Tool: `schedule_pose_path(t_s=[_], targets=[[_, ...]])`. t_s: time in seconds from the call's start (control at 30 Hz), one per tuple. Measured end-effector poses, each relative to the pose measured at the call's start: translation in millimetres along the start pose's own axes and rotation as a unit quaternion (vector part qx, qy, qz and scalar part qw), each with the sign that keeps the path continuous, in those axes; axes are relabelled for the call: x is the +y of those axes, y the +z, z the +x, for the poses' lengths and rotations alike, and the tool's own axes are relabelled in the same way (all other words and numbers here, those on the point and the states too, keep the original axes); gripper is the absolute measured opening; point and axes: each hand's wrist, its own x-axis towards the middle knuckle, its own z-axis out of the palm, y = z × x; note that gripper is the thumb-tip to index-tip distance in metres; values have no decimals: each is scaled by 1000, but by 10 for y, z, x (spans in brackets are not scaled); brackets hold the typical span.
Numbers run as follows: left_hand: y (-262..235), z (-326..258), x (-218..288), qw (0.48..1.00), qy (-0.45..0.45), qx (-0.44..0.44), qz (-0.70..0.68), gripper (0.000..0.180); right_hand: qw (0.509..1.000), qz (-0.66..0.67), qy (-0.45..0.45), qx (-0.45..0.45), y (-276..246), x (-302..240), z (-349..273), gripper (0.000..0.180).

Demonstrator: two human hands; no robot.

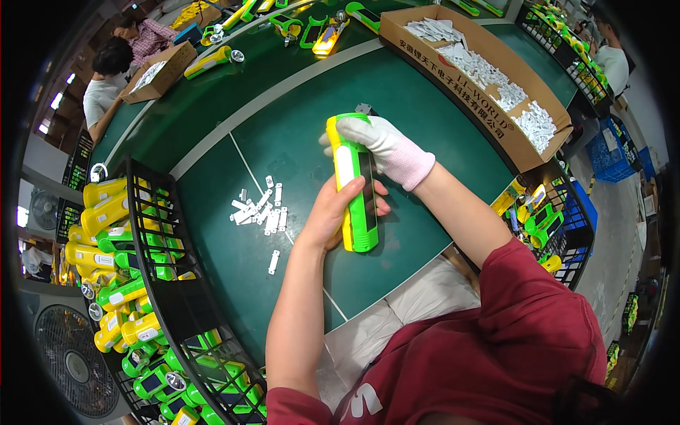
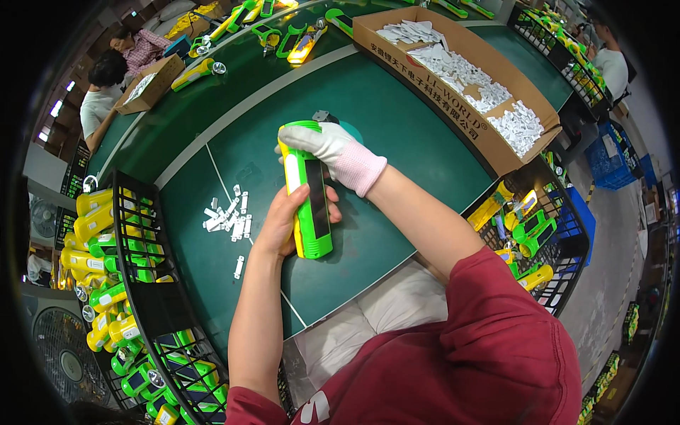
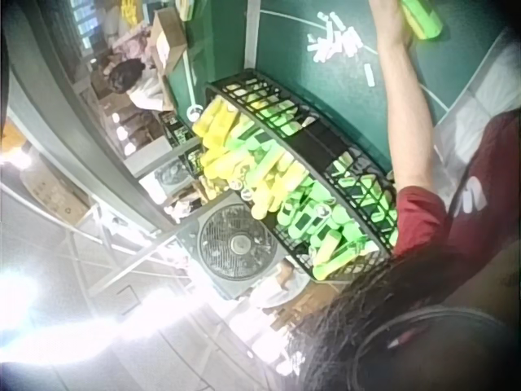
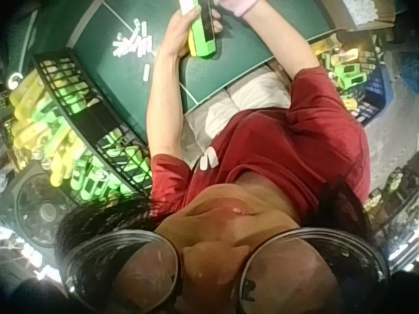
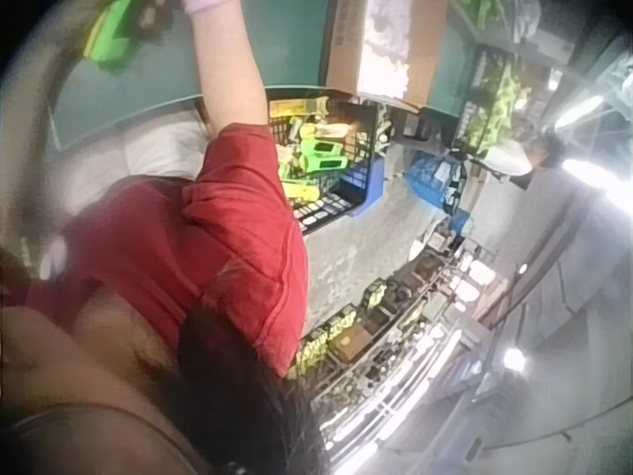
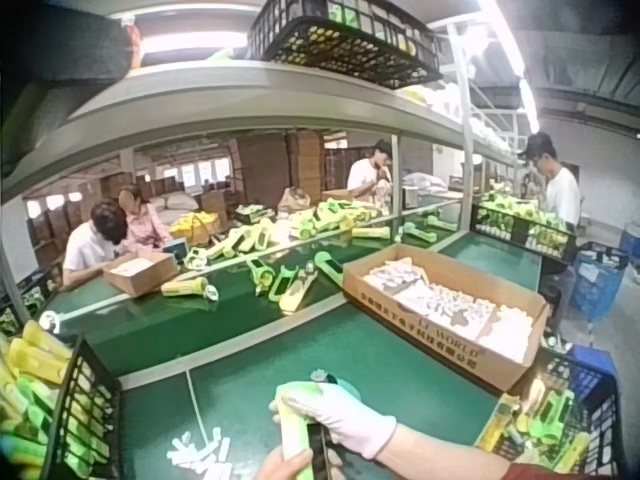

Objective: The person assembles solar-powered flashlights by hand, fitting internal circuits, solar panels, and plastic components into flashlight casings, then securing the lens covers.

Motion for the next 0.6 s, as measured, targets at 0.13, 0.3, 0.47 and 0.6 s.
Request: schedule_pose_path(t_s=[0.13, 0.3, 0.47, 0.6], targets=[[-79, -30, 4, 998, 11, -41, -46, 44, 988, 102, 70, -93, -160, -53, 45, 49], [-54, -44, 84, 992, -27, -101, 71, 75, 968, -248, -2, -41, -268, -433, -90, 45], [-56, -36, 51, 997, 30, -59, 32, 60, 897, -434, 82, 8, -384, -604, -217, 43], [-99, -11, 10, 998, 55, -23, 6, 49, 885, -464, 37, 7, -306, -253, -426, 44]])
